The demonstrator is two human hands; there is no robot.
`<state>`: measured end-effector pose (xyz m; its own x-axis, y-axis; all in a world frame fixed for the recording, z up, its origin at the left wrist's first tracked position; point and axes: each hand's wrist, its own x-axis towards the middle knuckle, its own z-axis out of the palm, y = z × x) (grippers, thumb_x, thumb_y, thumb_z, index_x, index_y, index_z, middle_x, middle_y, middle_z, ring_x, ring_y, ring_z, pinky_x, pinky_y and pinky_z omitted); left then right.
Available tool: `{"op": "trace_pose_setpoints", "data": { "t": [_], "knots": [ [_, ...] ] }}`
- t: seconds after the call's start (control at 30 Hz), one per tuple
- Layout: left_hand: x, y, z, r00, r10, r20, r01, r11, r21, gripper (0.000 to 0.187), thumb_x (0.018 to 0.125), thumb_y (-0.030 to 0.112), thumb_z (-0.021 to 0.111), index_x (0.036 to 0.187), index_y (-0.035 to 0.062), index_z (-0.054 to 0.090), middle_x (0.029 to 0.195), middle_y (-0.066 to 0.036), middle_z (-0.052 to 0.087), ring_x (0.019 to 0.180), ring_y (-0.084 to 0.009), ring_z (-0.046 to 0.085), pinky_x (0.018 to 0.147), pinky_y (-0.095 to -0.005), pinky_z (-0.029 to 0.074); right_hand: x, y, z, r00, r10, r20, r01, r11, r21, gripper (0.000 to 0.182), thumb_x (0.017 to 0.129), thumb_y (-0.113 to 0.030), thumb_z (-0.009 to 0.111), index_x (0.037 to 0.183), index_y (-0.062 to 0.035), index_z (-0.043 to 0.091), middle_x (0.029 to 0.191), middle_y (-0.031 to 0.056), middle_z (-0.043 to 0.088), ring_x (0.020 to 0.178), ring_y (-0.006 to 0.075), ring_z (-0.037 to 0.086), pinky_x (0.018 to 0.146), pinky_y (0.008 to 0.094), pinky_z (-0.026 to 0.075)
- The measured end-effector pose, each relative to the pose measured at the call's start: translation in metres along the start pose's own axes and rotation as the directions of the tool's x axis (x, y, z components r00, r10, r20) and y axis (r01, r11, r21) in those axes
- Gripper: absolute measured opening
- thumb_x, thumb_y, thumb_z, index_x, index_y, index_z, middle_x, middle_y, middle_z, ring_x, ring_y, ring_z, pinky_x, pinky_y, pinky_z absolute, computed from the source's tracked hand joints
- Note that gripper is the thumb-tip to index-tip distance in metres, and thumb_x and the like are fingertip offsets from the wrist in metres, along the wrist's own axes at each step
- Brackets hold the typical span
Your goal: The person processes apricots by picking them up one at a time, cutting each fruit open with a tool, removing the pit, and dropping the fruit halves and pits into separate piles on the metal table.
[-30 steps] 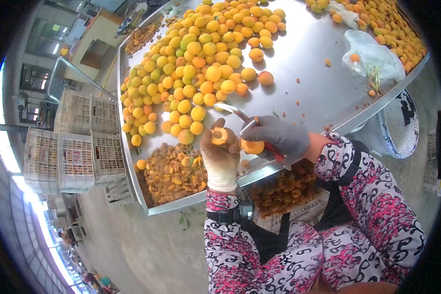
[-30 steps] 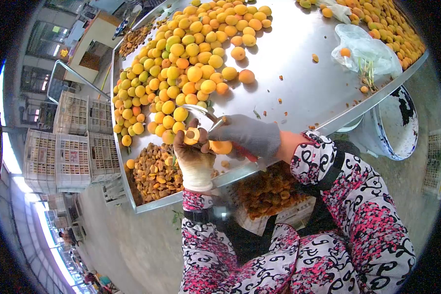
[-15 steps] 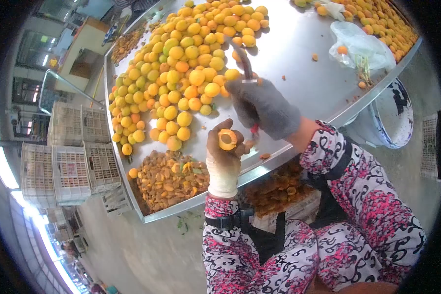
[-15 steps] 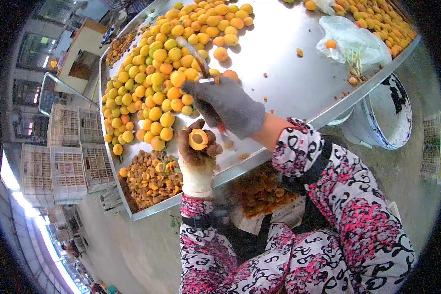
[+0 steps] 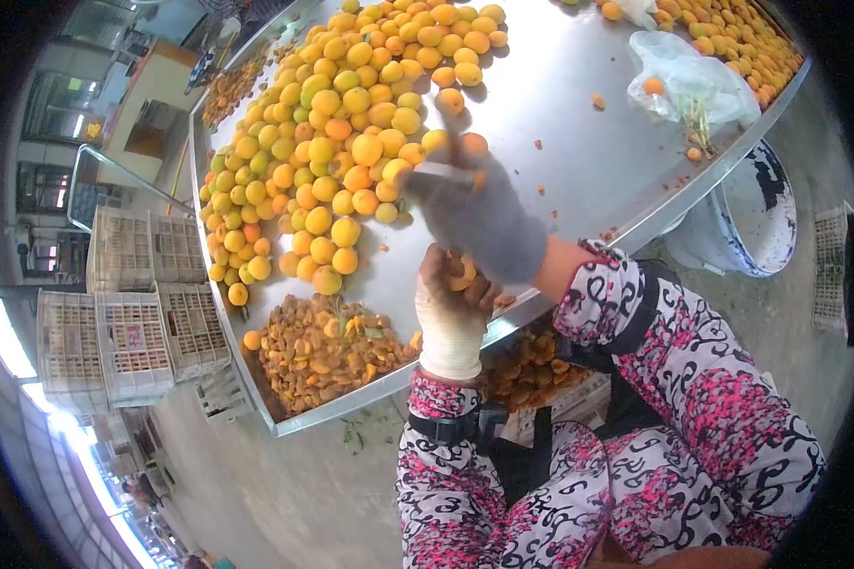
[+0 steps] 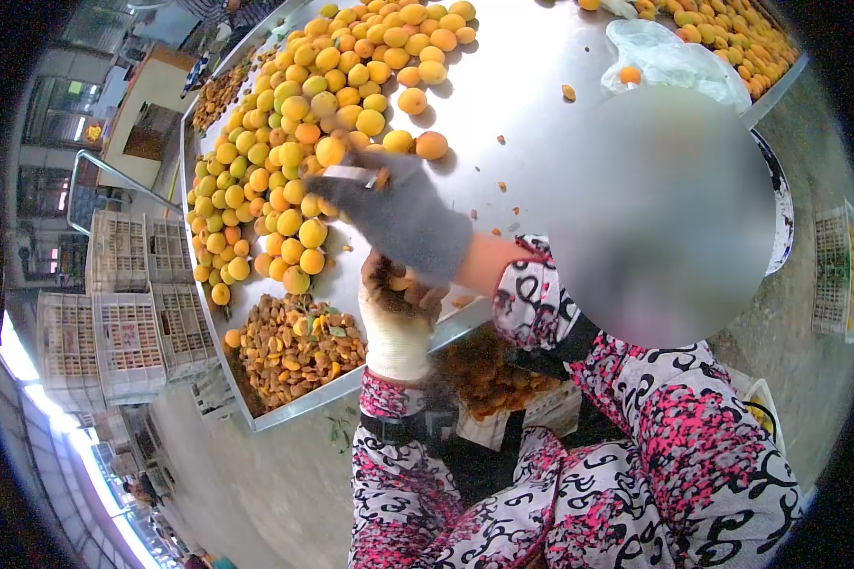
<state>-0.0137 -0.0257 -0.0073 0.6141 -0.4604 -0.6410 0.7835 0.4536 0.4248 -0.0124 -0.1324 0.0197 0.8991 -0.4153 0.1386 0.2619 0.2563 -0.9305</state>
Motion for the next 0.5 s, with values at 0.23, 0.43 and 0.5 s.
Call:
{"op": "trace_pose_setpoints", "data": {
  "t": [0.23, 0.43, 0.5],
  "knots": [
    [0.021, 0.002, -0.031, 0.801, -0.141, 0.582, 0.323, 0.92, -0.221, 0.029, 0.089, 0.032, 0.052, 0.104, 0.0071, 0.054, 0.074, -0.005, 0.058, 0.039, -0.0052, 0.029, 0.038, -0.0178, 0.025, 0.025, 0.006, -0.004, 0.873, 0.48, -0.091, -0.289, 0.657, 0.697, 0.045, 0.093, -0.038, 0.046, 0.055, -0.0192, 0.031, 0.046, -0.0054, 0.023, 0.035, 0.009, 0.021, 0.034, 0.0241, 0.017],
    [0.02, 0.011, -0.034, 0.925, 0.007, 0.38, 0.085, 0.971, -0.224, 0.028, 0.086, 0.021, 0.058, 0.108, 0.0054, 0.051, 0.083, -0.006, 0.056, 0.05, -0.0082, 0.039, 0.05, -0.0223, 0.037, 0.029, 0.005, -0.012, 0.94, 0.242, -0.24, -0.106, 0.877, 0.468, 0.041, 0.093, -0.036, 0.046, 0.058, -0.0158, 0.039, 0.046, -0.0029, 0.033, 0.035, 0.0095, 0.027, 0.035, 0.0244, 0.021],
    [0.015, 0.02, -0.032, 0.959, 0.111, 0.259, -0.065, 0.981, -0.18, 0.027, 0.088, 0.013, 0.056, 0.111, 0.0006, 0.05, 0.072, -0.005, 0.051, 0.057, -0.0104, 0.045, 0.057, -0.0241, 0.041, 0.027, -0.001, -0.017, 0.938, 0.249, -0.24, -0.142, 0.911, 0.388, 0.04, 0.092, -0.035, 0.046, 0.059, -0.0145, 0.041, 0.046, -0.0021, 0.035, 0.035, 0.01, 0.029, 0.035, 0.0242, 0.024]
  ]
}}
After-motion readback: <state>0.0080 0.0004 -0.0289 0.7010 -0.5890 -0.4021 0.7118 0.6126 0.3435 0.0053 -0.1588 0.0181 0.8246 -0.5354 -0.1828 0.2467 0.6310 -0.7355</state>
